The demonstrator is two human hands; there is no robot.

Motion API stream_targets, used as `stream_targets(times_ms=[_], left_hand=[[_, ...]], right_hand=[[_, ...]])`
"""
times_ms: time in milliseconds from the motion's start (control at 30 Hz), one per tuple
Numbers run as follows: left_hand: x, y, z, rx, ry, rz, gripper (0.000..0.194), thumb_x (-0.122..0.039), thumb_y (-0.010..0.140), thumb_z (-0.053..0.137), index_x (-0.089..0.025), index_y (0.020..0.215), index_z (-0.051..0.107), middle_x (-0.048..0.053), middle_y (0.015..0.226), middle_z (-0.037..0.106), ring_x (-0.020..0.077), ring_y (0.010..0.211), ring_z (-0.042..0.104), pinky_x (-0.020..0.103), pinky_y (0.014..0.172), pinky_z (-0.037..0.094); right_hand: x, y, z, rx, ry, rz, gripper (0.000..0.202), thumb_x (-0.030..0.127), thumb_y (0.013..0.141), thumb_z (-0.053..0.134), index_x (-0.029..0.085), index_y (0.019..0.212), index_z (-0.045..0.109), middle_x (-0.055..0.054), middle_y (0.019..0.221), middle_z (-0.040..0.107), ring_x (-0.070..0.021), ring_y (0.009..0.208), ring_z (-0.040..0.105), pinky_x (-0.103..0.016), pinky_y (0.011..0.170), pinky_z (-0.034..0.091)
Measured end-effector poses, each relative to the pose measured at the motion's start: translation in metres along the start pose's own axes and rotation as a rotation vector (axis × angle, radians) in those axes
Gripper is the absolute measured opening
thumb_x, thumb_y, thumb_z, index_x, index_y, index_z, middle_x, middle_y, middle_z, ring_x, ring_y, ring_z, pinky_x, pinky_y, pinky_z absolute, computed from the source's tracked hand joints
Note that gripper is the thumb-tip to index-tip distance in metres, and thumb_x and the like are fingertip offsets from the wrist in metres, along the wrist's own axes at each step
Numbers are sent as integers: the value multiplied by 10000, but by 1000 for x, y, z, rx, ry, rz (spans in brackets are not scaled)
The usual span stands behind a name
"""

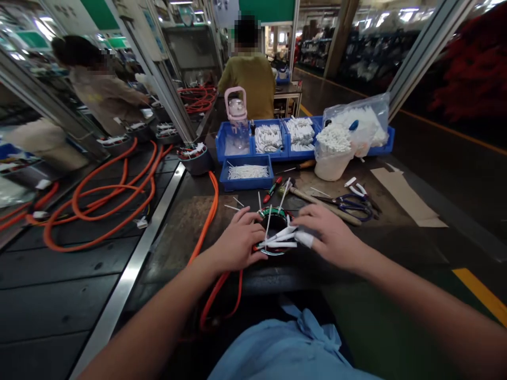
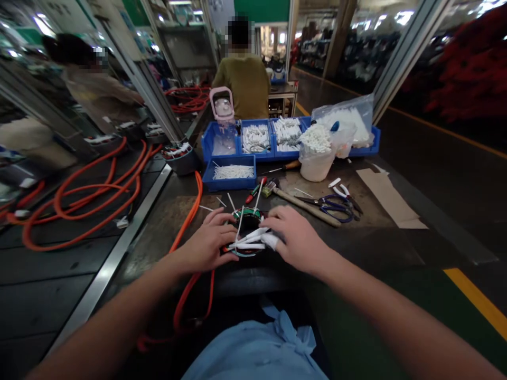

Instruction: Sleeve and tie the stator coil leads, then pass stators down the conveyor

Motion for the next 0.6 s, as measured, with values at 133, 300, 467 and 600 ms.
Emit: stream_targets(times_ms=[133,300,467,600], left_hand=[[-11,-23,-29,-383,51,-169,643,-466,664,689,-203,1218,494,104,1218,542,279,1187,403,502,1055,242],[-42,-17,-12,-458,3,-282,391,-233,858,458,-184,1245,480,91,1119,604,218,1085,500,435,1002,344],[-19,6,8,-236,-217,-439,263,-282,835,522,-209,1074,602,34,931,676,185,891,593,443,979,363],[-10,8,6,-189,-263,-507,211,-262,799,566,-222,1001,612,13,954,678,190,933,588,459,1011,329]], right_hand=[[-16,-29,10,-32,232,100,279,159,860,457,196,1105,585,-50,1015,611,-161,926,564,-304,823,443],[-28,-18,15,26,417,164,234,200,838,481,208,1019,629,-32,980,643,-169,899,590,-304,812,450],[-48,7,19,63,523,309,117,162,741,526,182,840,585,10,728,631,-138,663,574,-241,601,440],[-53,-2,33,-7,779,425,139,197,715,562,174,850,538,17,650,605,-127,570,552,-231,539,438]])
Point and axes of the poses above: each hand's wrist, its own y-axis towards the middle knuckle, its own z-axis out of the palm, x = y × z, the point moved 8 cm from there along y, towards the middle knuckle
